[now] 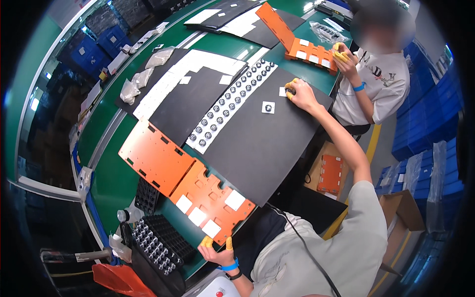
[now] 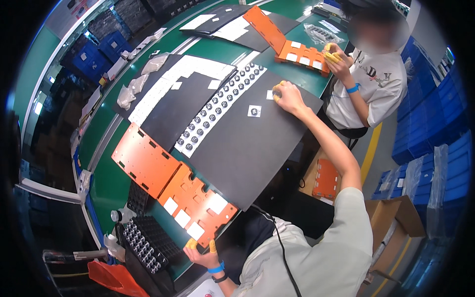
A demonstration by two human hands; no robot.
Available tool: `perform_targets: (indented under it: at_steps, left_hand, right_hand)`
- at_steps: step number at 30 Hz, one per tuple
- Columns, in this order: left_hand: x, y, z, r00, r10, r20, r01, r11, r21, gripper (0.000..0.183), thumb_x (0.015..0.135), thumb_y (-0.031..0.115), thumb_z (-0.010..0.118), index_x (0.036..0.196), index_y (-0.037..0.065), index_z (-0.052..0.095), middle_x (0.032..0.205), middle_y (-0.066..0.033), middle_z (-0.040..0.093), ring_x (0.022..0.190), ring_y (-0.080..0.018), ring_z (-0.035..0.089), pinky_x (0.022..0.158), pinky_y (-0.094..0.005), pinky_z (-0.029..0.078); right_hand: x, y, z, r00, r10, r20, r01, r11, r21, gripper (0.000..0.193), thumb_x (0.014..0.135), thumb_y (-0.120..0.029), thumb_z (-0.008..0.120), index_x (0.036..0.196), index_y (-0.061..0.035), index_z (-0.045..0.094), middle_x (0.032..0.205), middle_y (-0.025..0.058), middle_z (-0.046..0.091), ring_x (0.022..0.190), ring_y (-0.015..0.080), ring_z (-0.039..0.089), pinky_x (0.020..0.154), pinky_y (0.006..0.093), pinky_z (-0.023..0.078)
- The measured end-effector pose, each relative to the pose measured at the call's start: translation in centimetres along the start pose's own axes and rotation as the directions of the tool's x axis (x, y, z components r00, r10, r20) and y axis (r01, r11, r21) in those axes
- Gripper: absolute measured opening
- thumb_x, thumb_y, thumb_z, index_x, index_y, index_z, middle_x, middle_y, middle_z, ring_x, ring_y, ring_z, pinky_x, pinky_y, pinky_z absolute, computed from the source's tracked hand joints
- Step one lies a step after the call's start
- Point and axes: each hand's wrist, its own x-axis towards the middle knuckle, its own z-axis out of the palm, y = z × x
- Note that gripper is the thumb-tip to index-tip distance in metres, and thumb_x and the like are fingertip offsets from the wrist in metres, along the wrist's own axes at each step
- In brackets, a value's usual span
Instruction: The person places small white square components onto an orange circuit board using yellow finger cots. They then move the board to a press machine, operate it, and return to the table to continue placing components. The person also handles small cylindrical metal parts and places them into a black tray.
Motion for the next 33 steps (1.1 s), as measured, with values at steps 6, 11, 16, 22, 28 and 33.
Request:
perform_targets:
  at_steps: [6,11,16,22,28,33]
  left_hand:
    - [0.5,0.0,0.1,0.997,0.023,0.079,-0.027,0.999,0.044,0.063,0.08,0.061,0.071,0.098,0.001,0.066,0.095,-0.0149,0.065,0.09,-0.0364,0.057,0.081,-0.0463,0.045]
    - [-0.2,-0.2,0.6,0.999,0.033,0.041,-0.036,0.997,0.069,0.071,0.079,0.065,0.069,0.095,-0.004,0.065,0.091,-0.0155,0.063,0.085,-0.036,0.056,0.076,-0.0452,0.045]
    - [-0.3,-0.4,0.9,0.997,0.066,0.038,-0.07,0.993,0.1,0.075,0.082,0.066,0.063,0.097,-0.007,0.063,0.088,-0.018,0.06,0.082,-0.0358,0.053,0.073,-0.0463,0.042]
    - [-0.2,-0.7,1.0,0.994,0.101,0.031,-0.104,0.987,0.123,0.073,0.083,0.066,0.062,0.096,-0.007,0.062,0.088,-0.0181,0.059,0.082,-0.0346,0.052,0.073,-0.045,0.041]
    - [-0.5,-0.4,1.0,0.995,0.092,0.026,-0.095,0.987,0.129,0.074,0.083,0.065,0.062,0.098,-0.007,0.065,0.087,-0.017,0.061,0.08,-0.0337,0.053,0.072,-0.0442,0.042]
    - [0.0,-0.7,1.3,0.995,0.095,0.042,-0.099,0.988,0.116,0.073,0.082,0.066,0.062,0.099,-0.005,0.065,0.089,-0.0164,0.062,0.081,-0.0339,0.054,0.073,-0.0445,0.043]
  right_hand:
    - [4.1,4.5,1.7,0.981,0.144,-0.126,-0.125,0.981,0.145,0.033,0.083,-0.004,0.062,0.114,-0.0108,0.071,0.109,0.0113,0.066,0.112,0.0291,0.06,0.095,0.0426,0.051]
    - [5.9,5.4,3.2,0.979,0.153,-0.135,-0.116,0.962,0.248,0.043,0.08,-0.003,0.06,0.122,-0.0098,0.066,0.11,0.0103,0.066,0.111,0.0272,0.06,0.096,0.0407,0.05]
    - [6.6,5.1,3.4,0.984,0.105,-0.142,-0.084,0.985,0.148,0.045,0.08,-0.006,0.06,0.125,-0.007,0.062,0.112,0.0095,0.066,0.111,0.028,0.059,0.095,0.0409,0.049]
    - [7.9,5.9,4.0,0.971,0.191,-0.143,-0.151,0.955,0.253,0.043,0.082,-0.009,0.065,0.124,-0.0037,0.06,0.114,0.0125,0.066,0.11,0.0303,0.06,0.096,0.0421,0.048]
    - [8.9,5.7,5.4,0.977,0.132,-0.17,-0.095,0.973,0.213,0.041,0.083,-0.009,0.067,0.124,-0.0031,0.06,0.113,0.0135,0.066,0.111,0.0314,0.06,0.097,0.0421,0.048]
    - [8.7,6.5,5.3,0.974,0.13,-0.186,-0.095,0.977,0.189,0.04,0.084,-0.008,0.068,0.123,-0.003,0.06,0.11,0.014,0.065,0.111,0.0313,0.06,0.097,0.0422,0.048]
